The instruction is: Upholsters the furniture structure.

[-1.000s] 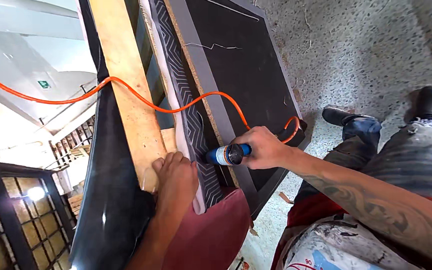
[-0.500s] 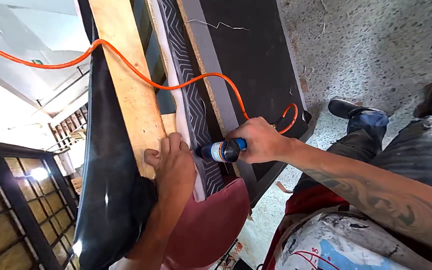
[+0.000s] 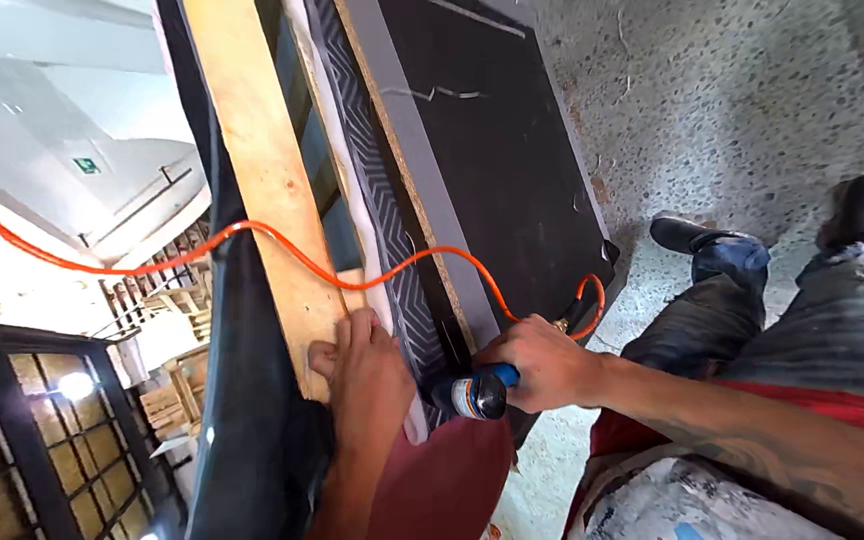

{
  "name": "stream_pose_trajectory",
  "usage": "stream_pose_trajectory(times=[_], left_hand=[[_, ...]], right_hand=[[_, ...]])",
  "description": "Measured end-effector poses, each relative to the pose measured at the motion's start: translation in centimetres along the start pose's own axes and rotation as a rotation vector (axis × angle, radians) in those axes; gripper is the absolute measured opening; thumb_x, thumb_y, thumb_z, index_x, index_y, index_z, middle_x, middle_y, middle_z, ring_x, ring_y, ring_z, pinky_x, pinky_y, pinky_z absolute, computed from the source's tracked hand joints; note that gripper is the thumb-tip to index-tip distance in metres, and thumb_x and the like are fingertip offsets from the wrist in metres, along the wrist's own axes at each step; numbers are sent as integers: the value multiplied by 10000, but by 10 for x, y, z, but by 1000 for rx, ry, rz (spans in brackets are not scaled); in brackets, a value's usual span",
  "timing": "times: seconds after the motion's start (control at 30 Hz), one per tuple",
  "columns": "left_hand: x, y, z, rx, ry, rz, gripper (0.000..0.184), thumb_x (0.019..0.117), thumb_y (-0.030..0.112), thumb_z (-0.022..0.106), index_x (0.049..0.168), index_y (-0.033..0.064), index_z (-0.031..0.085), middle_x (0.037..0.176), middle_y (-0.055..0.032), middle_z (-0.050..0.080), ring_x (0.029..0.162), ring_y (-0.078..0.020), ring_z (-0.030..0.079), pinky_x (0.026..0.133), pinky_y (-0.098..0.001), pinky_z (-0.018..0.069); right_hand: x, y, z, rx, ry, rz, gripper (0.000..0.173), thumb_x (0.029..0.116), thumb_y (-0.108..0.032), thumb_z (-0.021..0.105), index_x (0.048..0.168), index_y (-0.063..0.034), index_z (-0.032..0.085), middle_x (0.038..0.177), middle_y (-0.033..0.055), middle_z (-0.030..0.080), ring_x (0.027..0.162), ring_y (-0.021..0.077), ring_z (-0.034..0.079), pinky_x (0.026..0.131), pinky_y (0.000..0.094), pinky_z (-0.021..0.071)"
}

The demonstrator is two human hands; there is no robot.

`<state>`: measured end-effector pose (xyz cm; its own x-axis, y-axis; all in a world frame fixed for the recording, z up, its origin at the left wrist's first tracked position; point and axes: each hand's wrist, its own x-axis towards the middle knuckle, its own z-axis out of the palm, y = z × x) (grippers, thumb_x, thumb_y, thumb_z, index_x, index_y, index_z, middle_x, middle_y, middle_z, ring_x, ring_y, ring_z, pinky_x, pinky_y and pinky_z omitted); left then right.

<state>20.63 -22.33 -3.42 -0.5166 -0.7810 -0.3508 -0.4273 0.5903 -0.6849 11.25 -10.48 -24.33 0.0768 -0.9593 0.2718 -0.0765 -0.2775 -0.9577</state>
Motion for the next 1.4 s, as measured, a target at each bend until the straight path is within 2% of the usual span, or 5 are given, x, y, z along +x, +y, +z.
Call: stream_pose_trajectory(times=[0.37, 0.57, 0.67, 0.77, 1.4], left_hand=[[118, -25, -38, 52, 59, 225, 445, 996, 490, 595, 1125, 91, 743, 1186, -151, 673, 1136, -367, 620, 1003, -635, 416], [199, -40, -44, 158, -50, 211, 613, 927, 657, 613, 836, 61, 728, 934, -132, 721, 992, -339, 669, 991, -607, 414], [205, -16, -96, 145, -533, 24, 403, 1033, 455, 584, 1187, 101, 699, 1303, -85, 651, 1309, -302, 550, 1148, -610, 293], [190, -50, -47, -16, -33, 182, 257, 928, 395, 745, 869, 148, 705, 1006, -53, 680, 1017, -287, 645, 1045, -686, 333], [221, -53, -45, -181, 124, 93, 348, 1011, 422, 570, 1134, 153, 754, 1124, -43, 731, 1062, -250, 657, 1005, -546, 396]], right_hand=[[38, 38, -163, -555, -90, 569, 306, 880, -530, 687, 866, -226, 713, 750, 10, 670, 741, 238, 683, 629, 493, 535], [73, 70, -203, -536, 55, 507, 318, 861, -559, 690, 922, -250, 737, 749, 1, 679, 731, 228, 682, 618, 492, 526], [96, 86, -195, -404, 68, 348, 295, 826, -514, 729, 966, -255, 748, 776, -12, 698, 743, 210, 684, 628, 483, 521], [118, 89, -167, -266, 94, 194, 286, 771, -440, 767, 972, -237, 752, 804, 7, 714, 764, 234, 696, 641, 518, 530], [182, 99, -187, -174, 145, 49, 258, 749, -407, 736, 968, -273, 762, 796, -74, 708, 706, 125, 679, 575, 420, 536]])
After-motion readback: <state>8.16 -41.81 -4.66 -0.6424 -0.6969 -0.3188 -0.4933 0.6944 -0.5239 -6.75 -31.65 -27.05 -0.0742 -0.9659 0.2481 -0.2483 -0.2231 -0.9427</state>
